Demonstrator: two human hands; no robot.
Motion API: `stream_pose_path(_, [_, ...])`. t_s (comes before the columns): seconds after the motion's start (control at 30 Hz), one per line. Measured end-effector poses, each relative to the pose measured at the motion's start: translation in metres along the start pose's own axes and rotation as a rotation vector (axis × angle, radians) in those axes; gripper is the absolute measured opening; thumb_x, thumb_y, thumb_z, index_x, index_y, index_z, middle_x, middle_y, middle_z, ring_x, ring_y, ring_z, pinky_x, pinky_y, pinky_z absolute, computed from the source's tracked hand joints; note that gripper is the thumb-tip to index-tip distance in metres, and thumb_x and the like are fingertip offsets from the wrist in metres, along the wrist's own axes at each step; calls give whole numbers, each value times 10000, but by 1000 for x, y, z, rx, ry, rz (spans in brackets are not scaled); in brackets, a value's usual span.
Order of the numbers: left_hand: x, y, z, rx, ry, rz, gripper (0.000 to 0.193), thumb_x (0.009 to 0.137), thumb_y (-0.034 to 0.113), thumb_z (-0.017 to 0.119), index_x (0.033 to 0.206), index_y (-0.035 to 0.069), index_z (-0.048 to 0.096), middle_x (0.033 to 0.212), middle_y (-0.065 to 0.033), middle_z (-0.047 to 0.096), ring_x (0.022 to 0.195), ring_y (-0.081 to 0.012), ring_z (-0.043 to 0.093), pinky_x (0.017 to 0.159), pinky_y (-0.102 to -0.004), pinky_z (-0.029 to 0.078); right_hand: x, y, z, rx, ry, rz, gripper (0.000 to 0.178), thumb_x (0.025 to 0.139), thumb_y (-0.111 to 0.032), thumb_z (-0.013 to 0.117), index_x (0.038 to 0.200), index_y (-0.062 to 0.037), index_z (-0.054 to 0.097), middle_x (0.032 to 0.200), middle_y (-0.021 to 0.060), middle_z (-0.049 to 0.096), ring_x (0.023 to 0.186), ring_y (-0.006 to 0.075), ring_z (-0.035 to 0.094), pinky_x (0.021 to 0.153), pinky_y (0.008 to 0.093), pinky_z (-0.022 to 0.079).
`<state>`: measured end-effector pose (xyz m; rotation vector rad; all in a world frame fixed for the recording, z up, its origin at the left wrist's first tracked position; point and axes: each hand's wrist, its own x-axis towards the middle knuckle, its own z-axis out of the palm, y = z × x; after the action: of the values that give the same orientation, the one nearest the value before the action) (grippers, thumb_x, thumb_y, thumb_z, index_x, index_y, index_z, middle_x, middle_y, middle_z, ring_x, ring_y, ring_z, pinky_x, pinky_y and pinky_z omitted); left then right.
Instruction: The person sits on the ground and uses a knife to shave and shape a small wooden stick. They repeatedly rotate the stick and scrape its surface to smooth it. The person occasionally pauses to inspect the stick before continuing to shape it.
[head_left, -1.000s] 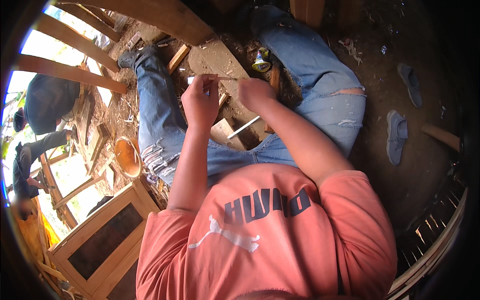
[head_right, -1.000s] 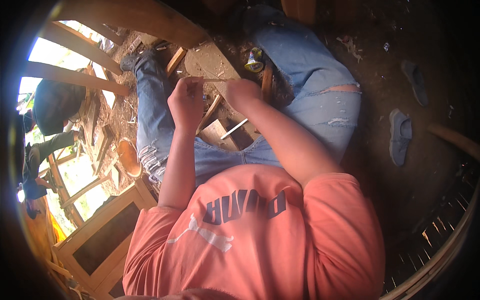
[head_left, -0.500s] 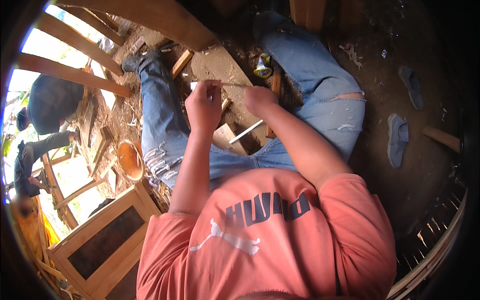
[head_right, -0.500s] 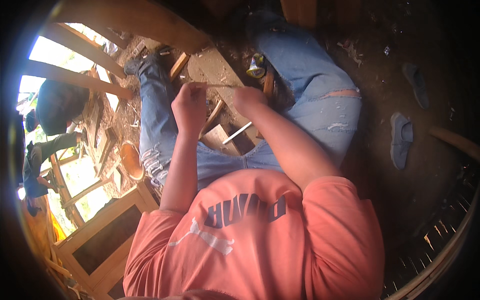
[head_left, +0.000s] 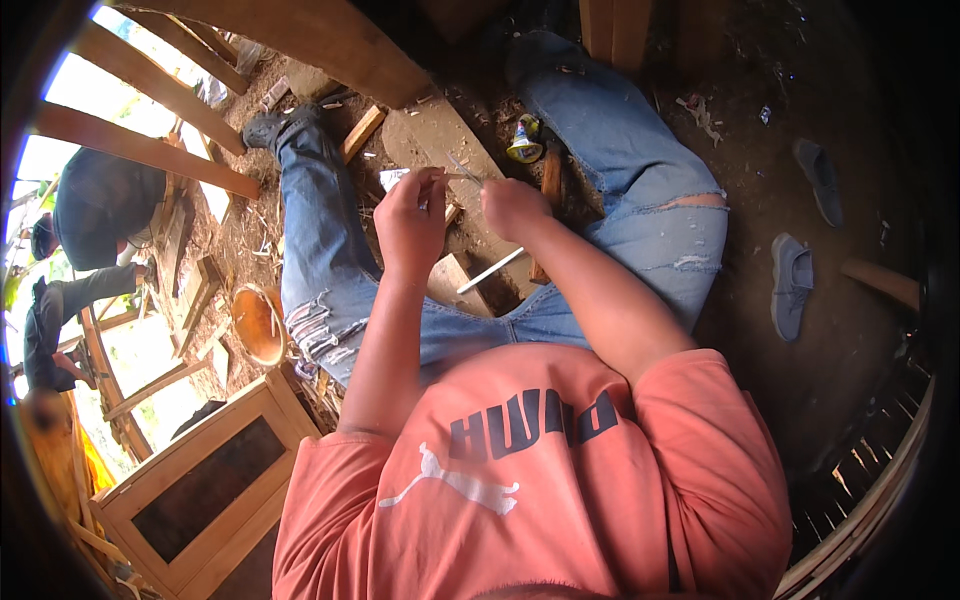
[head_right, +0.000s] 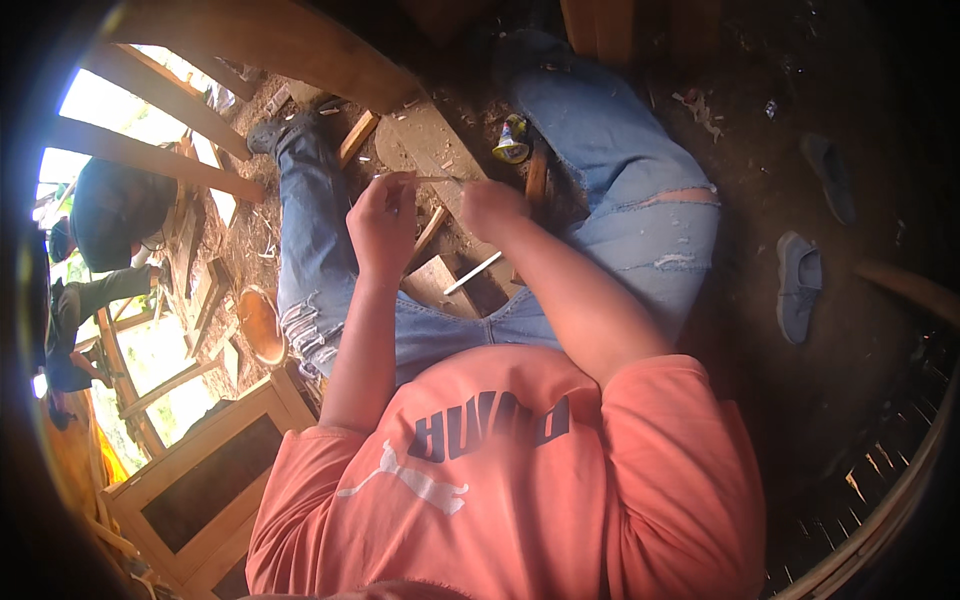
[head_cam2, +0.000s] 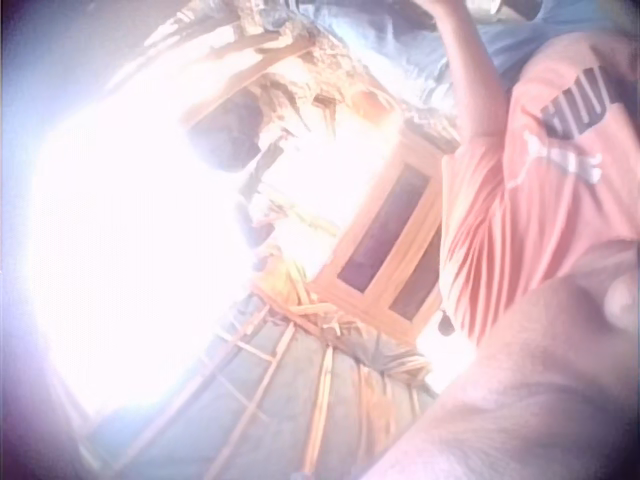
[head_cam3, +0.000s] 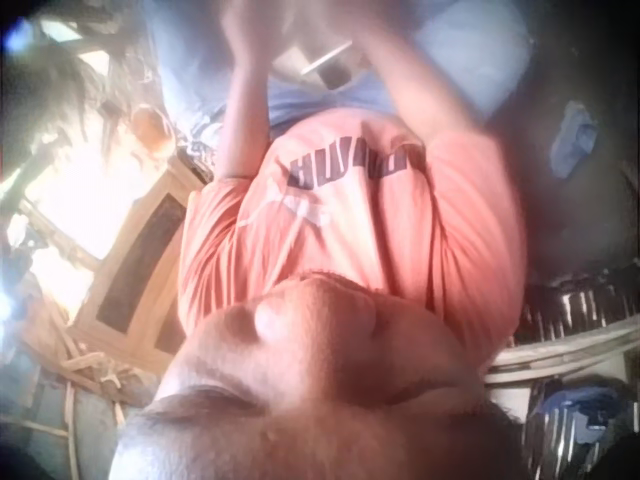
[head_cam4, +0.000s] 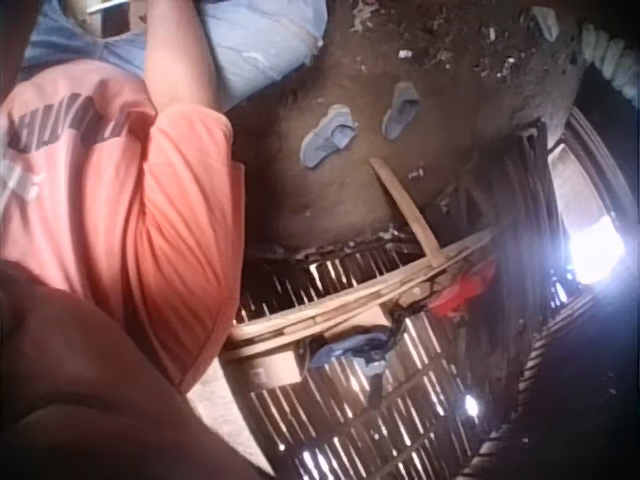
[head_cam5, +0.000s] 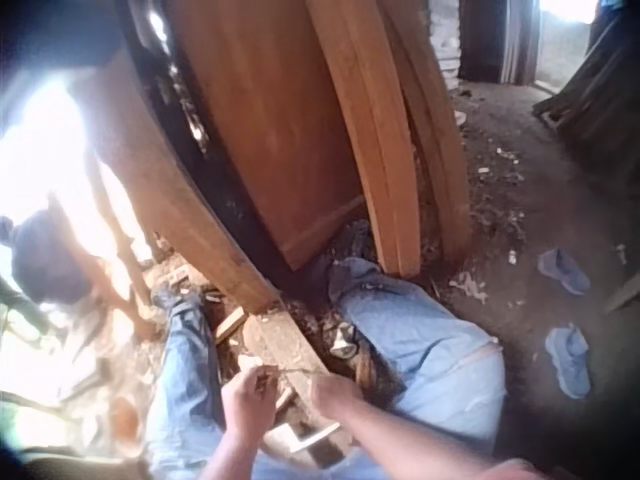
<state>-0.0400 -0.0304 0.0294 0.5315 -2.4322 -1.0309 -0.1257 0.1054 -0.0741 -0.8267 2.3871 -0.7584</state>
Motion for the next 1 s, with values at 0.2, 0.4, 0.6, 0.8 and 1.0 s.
stream_pose_path(0.2, [-2, 2, -5, 77, 19, 55, 79, 933, 32, 758, 1010, 28, 741, 940, -147, 757, 824, -284, 778, 745, -354, 618, 3, -3, -5, 28, -30, 32, 321, 1070, -277, 471, 1026, -39, 682, 997, 241, 742, 959, 453, 720, 853, 582, 562])
stream_pose_path(0.4, [1, 1, -4, 81, 16, 39, 63, 950, 32, 748, 1007, 12, 732, 931, -151, 755, 840, -281, 786, 748, -350, 623, 5, -15, -20, 77, -10, 2, 315, 1063, -277, 481, 1051, -37, 684, 992, 249, 745, 949, 455, 723, 848, 573, 570])
stream_pose_path(0.6, [1, 1, -5, 71, 31, 32, 80, 944, 17, 743, 1020, -5, 729, 950, -161, 765, 847, -269, 793, 757, -346, 633, 1, -11, -3, 30, -65, 15, 294, 1061, -259, 502, 1007, -36, 685, 956, 247, 744, 929, 457, 723, 835, 565, 569])
stream_pose_path(0.8, [1, -1, -4, 78, 42, -18, 88, 936, 38, 762, 1022, 19, 752, 930, -147, 775, 827, -265, 792, 741, -351, 623, -1, -26, -21, 109, 26, -46, 340, 1074, -273, 478, 1073, -35, 719, 1032, 227, 764, 979, 437, 739, 867, 546, 582])
stream_pose_path(1.0, [4, 1, -5, 120, 24, 17, 99, 935, 55, 764, 1029, 26, 762, 908, -146, 777, 801, -260, 783, 738, -355, 608, 2, -23, -13, 78, 24, -52, 314, 1062, -252, 499, 1043, -17, 706, 984, 253, 752, 919, 460, 731, 828, 574, 572])
